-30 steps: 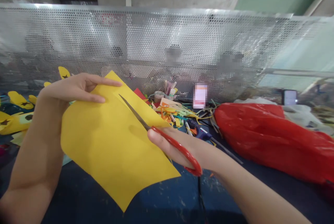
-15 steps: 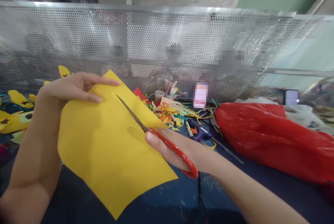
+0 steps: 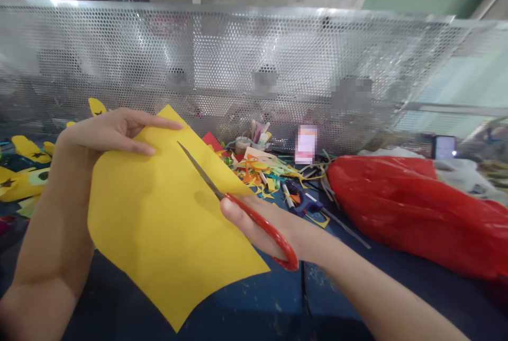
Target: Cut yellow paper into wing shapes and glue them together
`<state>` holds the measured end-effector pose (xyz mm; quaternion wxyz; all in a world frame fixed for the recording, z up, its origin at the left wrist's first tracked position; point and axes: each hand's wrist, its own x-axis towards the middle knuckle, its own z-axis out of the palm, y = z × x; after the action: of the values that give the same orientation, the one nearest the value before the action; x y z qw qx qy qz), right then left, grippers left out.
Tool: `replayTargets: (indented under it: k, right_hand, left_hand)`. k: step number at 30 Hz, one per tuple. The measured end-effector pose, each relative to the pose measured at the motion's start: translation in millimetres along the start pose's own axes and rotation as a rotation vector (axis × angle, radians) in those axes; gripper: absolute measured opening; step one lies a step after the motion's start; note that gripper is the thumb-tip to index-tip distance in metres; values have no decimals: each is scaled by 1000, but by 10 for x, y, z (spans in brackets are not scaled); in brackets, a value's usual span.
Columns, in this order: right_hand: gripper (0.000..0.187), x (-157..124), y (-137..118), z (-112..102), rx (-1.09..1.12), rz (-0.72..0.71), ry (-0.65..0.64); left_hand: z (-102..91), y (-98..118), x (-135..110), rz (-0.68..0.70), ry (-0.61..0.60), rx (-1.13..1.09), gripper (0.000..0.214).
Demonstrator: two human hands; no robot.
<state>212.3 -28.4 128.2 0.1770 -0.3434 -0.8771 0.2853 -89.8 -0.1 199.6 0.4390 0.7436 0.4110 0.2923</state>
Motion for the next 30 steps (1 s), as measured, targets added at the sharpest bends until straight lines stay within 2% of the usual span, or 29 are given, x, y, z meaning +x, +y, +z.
replayTargets:
  k: [5, 9, 18, 25, 30]
  right_hand:
    - [69, 35, 78, 32, 22, -15, -37]
    - [71, 65, 106, 45, 59, -50, -50]
    - [65, 91, 79, 34, 92, -200, 34]
    - [65, 104, 169, 64, 52, -150, 63]
    - [63, 107, 173, 64, 24, -177, 108]
  left_hand:
    - [-19, 11, -16, 39, -104, 81, 57]
    - [-23, 8, -16, 48, -92, 112, 57]
    - [-32, -32, -2, 94, -93, 73, 53]
    - [-58, -52, -5, 103, -86, 110, 55]
    - [-46, -53, 8, 102, -99, 60, 55]
